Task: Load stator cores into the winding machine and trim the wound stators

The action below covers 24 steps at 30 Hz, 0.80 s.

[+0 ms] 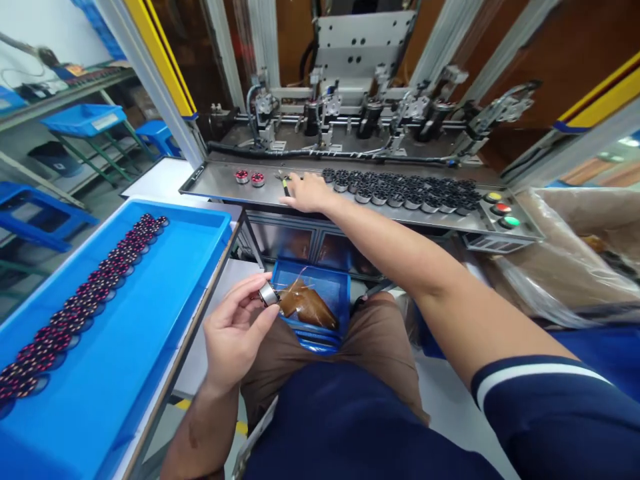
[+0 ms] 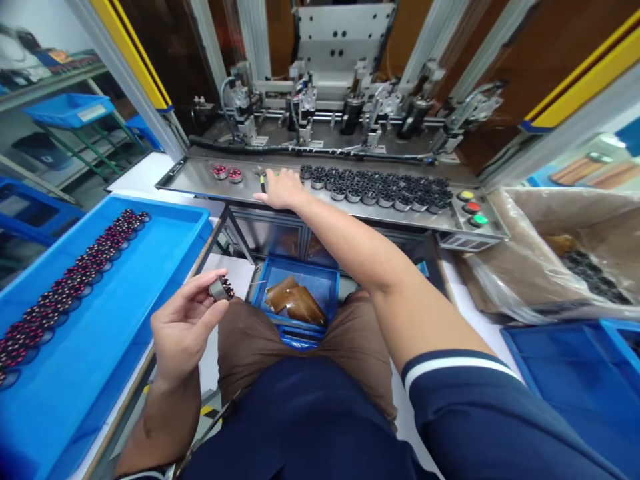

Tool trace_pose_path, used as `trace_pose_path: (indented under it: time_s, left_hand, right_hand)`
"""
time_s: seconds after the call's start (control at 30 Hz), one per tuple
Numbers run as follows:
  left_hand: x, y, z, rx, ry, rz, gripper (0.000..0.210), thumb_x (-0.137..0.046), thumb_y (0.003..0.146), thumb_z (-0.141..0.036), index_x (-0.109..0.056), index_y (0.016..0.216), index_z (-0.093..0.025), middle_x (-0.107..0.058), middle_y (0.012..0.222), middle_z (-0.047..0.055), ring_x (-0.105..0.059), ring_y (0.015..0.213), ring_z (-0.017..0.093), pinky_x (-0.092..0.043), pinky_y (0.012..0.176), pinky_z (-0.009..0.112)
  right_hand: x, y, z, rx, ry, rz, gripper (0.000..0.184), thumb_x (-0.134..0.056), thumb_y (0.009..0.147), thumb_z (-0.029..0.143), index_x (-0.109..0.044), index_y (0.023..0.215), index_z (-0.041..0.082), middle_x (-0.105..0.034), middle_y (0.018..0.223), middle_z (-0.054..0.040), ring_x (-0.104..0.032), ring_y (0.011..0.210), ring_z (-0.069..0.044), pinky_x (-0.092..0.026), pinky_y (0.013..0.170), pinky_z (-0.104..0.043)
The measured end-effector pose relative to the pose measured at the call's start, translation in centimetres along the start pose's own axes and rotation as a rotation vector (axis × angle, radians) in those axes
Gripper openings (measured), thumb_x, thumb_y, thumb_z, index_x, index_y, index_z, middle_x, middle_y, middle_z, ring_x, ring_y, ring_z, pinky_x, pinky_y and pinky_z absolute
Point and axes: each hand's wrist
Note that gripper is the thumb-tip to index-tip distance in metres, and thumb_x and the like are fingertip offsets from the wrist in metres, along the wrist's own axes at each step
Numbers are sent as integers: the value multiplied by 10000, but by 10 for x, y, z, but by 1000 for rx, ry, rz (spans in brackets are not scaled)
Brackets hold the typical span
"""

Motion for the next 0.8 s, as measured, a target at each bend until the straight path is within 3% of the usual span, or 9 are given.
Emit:
trace_pose_path:
  time_s: [0.13, 0.27, 0.37, 0.47, 0.57, 0.63, 0.73, 0.8]
  left_hand:
    - [7, 0, 1, -19, -2, -33, 386, -789, 758, -101, -739, 1118, -229, -739, 1172, 89, -703, 1109, 209, -620, 860, 261]
    - [4, 1, 1, -8, 11, -46, 371, -795, 760, -139, -738, 1119, -217, -747, 1154, 100, -711, 1090, 214, -626, 842, 268]
    - [0, 1, -1, 3, 21, -47, 364, -800, 758, -158, -739, 1113, -211, -753, 1141, 99, -718, 1069, 208, -624, 851, 270]
    - [-3, 1, -3, 10, 13, -53, 358, -807, 756, -174, -741, 1106, -207, -759, 1126, 98, -725, 1048, 209, -624, 864, 281]
    - [-5, 1, -2, 12, -21, -55, 356, -811, 752, -172, -746, 1100, -213, -763, 1116, 91, -729, 1036, 207, -627, 850, 276]
    - [-8, 0, -2, 18, -36, -59, 354, -817, 746, -174, -750, 1092, -213, -766, 1105, 90, -731, 1027, 207, -629, 849, 278]
    - [-14, 0, -1, 52, -46, -59, 357, -834, 731, -196, -754, 1079, -201, -772, 1085, 96, -741, 985, 204, -633, 849, 286]
    - [-20, 0, -1, 78, -61, -36, 354, -834, 728, -190, -757, 1073, -198, -776, 1074, 94, -746, 948, 189, -633, 835, 270]
  right_hand:
    - [-6, 4, -7, -4, -13, 35, 696, -606, 902, 461, -405, 1458, 95, -448, 1439, -284, -400, 1352, -491, -304, 1063, -687]
    - [-4, 6, -19, 68, 33, 24, 534, -553, 898, 273, -478, 1382, 60, -468, 1421, -269, -398, 1349, -450, -321, 1085, -616]
    - [7, 7, -29, 95, 114, 7, 386, -527, 902, 245, -577, 1219, 29, -579, 1277, -252, -506, 1251, -400, -377, 1072, -543]
    - [22, -6, -38, 88, 288, -27, 359, -319, 992, 271, -595, 1118, 78, -654, 1068, -170, -642, 1009, -269, -526, 900, -417]
    - [25, -54, -44, 85, 945, -62, 464, -195, 1024, 403, -540, 1175, 132, -635, 986, -107, -653, 770, -170, -560, 660, -310]
    - [15, -105, -46, 137, 1391, 11, 502, -347, 969, 589, -524, 1199, 181, -625, 999, -85, -636, 713, -155, -548, 603, -299]
    - [-14, -197, -42, 184, 1676, 131, 679, -705, 763, 643, -497, 1255, 224, -610, 1067, -78, -636, 767, -162, -552, 662, -316]
    - [-32, -253, -37, 168, 1683, 165, 625, -727, 801, 573, -486, 1263, 229, -596, 1004, -52, -634, 781, -150, -547, 697, -306]
Point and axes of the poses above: each hand's wrist, its own y-axis towards the middle knuckle, its own x-axis out of the back of the hand, z = x × y
